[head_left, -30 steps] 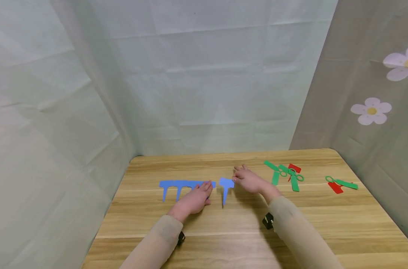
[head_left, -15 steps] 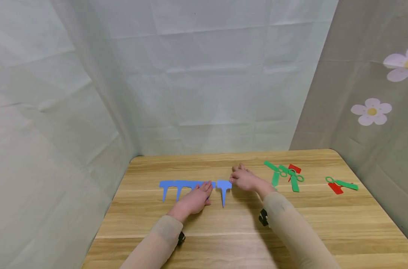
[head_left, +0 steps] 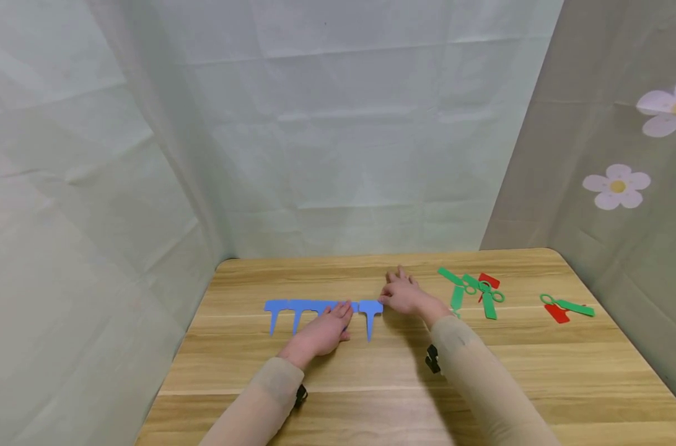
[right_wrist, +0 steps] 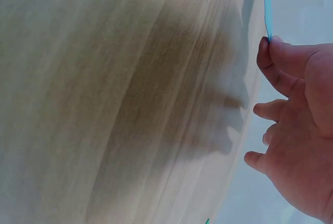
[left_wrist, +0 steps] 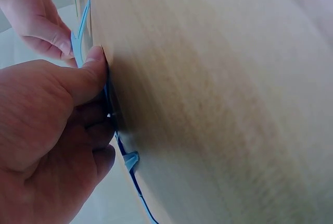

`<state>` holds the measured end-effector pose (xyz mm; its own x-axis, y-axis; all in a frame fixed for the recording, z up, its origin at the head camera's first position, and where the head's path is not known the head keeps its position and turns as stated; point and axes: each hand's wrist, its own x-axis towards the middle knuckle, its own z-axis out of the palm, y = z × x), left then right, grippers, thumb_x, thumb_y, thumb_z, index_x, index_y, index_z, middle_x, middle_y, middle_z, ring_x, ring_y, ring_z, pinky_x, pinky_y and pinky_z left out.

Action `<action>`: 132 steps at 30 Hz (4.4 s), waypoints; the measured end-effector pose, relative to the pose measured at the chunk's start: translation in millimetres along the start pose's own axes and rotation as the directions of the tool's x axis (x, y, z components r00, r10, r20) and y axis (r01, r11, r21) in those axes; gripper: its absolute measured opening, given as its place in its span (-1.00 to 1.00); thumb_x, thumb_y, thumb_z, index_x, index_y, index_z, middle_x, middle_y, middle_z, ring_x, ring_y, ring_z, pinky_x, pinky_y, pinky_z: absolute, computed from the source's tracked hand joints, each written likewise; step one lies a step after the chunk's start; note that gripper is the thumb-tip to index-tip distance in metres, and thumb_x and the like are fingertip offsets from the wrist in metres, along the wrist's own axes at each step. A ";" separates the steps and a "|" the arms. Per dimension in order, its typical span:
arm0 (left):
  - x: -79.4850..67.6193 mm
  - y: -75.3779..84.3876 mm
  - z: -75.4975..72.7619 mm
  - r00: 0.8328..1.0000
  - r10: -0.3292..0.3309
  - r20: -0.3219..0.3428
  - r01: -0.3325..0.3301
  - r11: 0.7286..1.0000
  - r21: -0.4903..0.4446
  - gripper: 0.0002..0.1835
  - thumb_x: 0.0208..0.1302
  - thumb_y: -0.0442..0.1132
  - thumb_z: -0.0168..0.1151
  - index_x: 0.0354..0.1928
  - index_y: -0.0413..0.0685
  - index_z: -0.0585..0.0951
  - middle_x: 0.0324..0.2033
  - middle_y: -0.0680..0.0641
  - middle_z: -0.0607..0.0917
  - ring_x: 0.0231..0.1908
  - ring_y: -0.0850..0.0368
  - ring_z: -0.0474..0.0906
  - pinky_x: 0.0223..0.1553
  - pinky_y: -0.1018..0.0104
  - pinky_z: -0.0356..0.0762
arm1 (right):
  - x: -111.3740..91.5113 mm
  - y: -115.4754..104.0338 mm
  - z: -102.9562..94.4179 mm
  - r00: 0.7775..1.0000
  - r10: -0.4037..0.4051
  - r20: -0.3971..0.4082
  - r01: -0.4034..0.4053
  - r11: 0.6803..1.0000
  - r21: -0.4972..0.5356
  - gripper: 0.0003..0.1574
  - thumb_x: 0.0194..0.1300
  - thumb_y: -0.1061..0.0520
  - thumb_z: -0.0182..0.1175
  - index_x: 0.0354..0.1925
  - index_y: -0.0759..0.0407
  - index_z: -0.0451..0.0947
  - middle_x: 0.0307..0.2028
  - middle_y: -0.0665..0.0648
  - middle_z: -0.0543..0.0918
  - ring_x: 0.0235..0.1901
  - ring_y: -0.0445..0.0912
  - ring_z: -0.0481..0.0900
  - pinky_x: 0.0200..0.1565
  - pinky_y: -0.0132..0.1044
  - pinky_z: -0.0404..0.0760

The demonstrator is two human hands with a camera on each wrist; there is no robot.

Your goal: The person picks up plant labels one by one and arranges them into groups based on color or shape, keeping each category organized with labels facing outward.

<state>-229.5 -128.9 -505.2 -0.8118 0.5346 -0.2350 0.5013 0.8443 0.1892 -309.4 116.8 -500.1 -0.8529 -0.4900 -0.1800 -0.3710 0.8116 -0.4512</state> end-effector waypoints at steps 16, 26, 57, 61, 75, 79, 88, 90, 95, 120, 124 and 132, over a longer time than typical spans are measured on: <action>-2.1 3.2 -2.7 1.000 0.004 -0.002 -0.004 1.000 0.012 -0.33 0.66 -0.15 0.14 0.61 -0.36 0.26 0.64 -0.29 0.18 0.63 -0.19 0.09 0.61 -0.11 0.09 | 2.3 -1.6 0.6 0.999 0.034 -0.025 -0.035 0.999 -0.041 -0.71 0.65 -0.06 0.18 -0.05 0.00 0.80 0.64 0.48 0.05 0.65 0.43 -0.35 0.57 0.43 -0.18; -0.1 1.7 -0.6 1.000 0.011 -0.003 -0.011 1.000 0.009 -0.34 0.67 -0.17 0.13 0.61 -0.37 0.24 0.64 -0.30 0.17 0.63 -0.21 0.07 0.61 -0.14 0.09 | 4.2 -0.8 5.6 0.999 0.039 -0.029 -0.041 0.998 -0.046 -0.71 0.65 -0.06 0.17 -0.04 -0.01 0.80 0.64 0.48 0.04 0.65 0.43 -0.37 0.56 0.45 -0.20; 0.8 1.6 0.2 1.000 0.007 -0.003 -0.007 1.000 0.014 -0.34 0.67 -0.17 0.13 0.61 -0.36 0.26 0.64 -0.29 0.17 0.64 -0.19 0.06 0.61 -0.12 0.10 | 4.1 0.0 6.4 0.998 0.040 -0.049 -0.041 0.999 -0.029 -0.71 0.66 -0.10 0.17 -0.05 -0.05 0.77 0.64 0.47 0.05 0.64 0.43 -0.39 0.56 0.46 -0.23; 0.2 2.6 -0.8 1.000 0.005 0.000 -0.005 1.000 0.015 -0.34 0.67 -0.17 0.13 0.61 -0.35 0.26 0.64 -0.29 0.17 0.64 -0.19 0.06 0.61 -0.11 0.10 | 4.0 0.3 5.4 0.998 0.038 -0.050 -0.040 0.999 -0.034 -0.70 0.66 -0.11 0.17 -0.05 -0.04 0.77 0.64 0.46 0.05 0.64 0.44 -0.39 0.55 0.47 -0.22; 0.1 1.6 -0.3 1.000 0.016 -0.011 -0.016 1.000 0.016 -0.35 0.66 -0.18 0.14 0.61 -0.36 0.27 0.64 -0.30 0.18 0.63 -0.20 0.08 0.61 -0.13 0.09 | 2.1 -0.8 5.1 0.999 0.032 -0.044 -0.033 0.999 -0.023 -0.70 0.66 -0.07 0.16 -0.04 0.01 0.77 0.64 0.48 0.05 0.64 0.44 -0.39 0.56 0.45 -0.26; 0.1 1.8 -0.4 1.000 0.016 -0.013 -0.016 1.000 0.018 -0.35 0.66 -0.18 0.15 0.60 -0.37 0.27 0.63 -0.30 0.19 0.63 -0.21 0.08 0.60 -0.13 0.10 | 2.3 -0.7 4.6 0.998 0.042 -0.035 -0.043 0.999 -0.029 -0.69 0.67 -0.08 0.14 -0.04 -0.01 0.77 0.64 0.46 0.06 0.65 0.42 -0.40 0.57 0.44 -0.25; 0.3 1.9 0.3 1.000 0.006 -0.013 -0.006 1.000 0.008 -0.35 0.66 -0.18 0.14 0.61 -0.36 0.26 0.64 -0.29 0.18 0.64 -0.20 0.07 0.60 -0.12 0.10 | 4.4 0.8 6.1 0.998 0.042 -0.041 -0.043 0.999 -0.029 -0.70 0.66 -0.11 0.17 -0.07 -0.03 0.76 0.64 0.47 0.05 0.64 0.43 -0.41 0.56 0.44 -0.25; 0.6 1.9 0.9 1.000 0.006 -0.016 -0.006 1.000 0.008 -0.34 0.66 -0.18 0.14 0.61 -0.36 0.26 0.64 -0.29 0.18 0.64 -0.20 0.07 0.60 -0.13 0.11 | 4.6 1.2 5.8 0.998 0.046 -0.039 -0.047 0.998 -0.032 -0.71 0.65 -0.12 0.17 -0.08 -0.04 0.76 0.64 0.46 0.05 0.65 0.42 -0.42 0.57 0.43 -0.26; 0.7 2.3 2.4 1.000 0.008 -0.023 -0.008 1.000 0.020 -0.35 0.66 -0.19 0.15 0.60 -0.36 0.27 0.64 -0.30 0.19 0.63 -0.21 0.09 0.59 -0.13 0.13 | 3.1 -0.3 4.5 0.998 0.048 -0.039 -0.049 0.998 -0.040 -0.73 0.65 -0.10 0.18 -0.11 -0.07 0.75 0.64 0.46 0.06 0.64 0.42 -0.42 0.56 0.44 -0.25; -1.2 5.0 1.6 0.998 0.012 -0.068 -0.008 0.998 0.062 -0.34 0.63 -0.19 0.21 0.59 -0.37 0.31 0.61 -0.31 0.25 0.62 -0.23 0.12 0.60 -0.14 0.12 | -2.1 -0.8 -0.8 0.998 0.040 -0.039 -0.041 0.999 -0.019 -0.75 0.64 -0.10 0.19 -0.03 -0.06 0.75 0.65 0.44 0.04 0.64 0.40 -0.48 0.56 0.45 -0.30; -1.0 4.4 3.7 0.997 0.016 -0.078 -0.009 0.996 0.083 -0.34 0.64 -0.18 0.19 0.60 -0.35 0.30 0.62 -0.30 0.24 0.62 -0.22 0.10 0.60 -0.14 0.11 | -3.6 -0.9 -2.3 0.999 0.039 -0.035 -0.040 0.999 -0.028 -0.73 0.65 -0.10 0.18 0.00 -0.06 0.75 0.66 0.44 0.03 0.64 0.40 -0.48 0.56 0.46 -0.29; -3.5 3.7 5.9 0.993 0.029 -0.118 -0.017 0.995 0.101 -0.32 0.61 -0.18 0.25 0.57 -0.40 0.31 0.61 -0.32 0.24 0.62 -0.23 0.11 0.59 -0.15 0.13 | -6.8 -1.8 -4.6 0.998 0.039 -0.039 -0.040 0.999 -0.034 -0.75 0.65 -0.11 0.17 -0.05 -0.10 0.75 0.66 0.44 0.03 0.64 0.42 -0.46 0.56 0.46 -0.27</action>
<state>-223.1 -127.4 -509.3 -0.8267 0.5506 -0.1157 0.5425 0.8346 0.0957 -304.6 120.2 -494.0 -0.8803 -0.4454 -0.1635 -0.3487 0.8411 -0.4135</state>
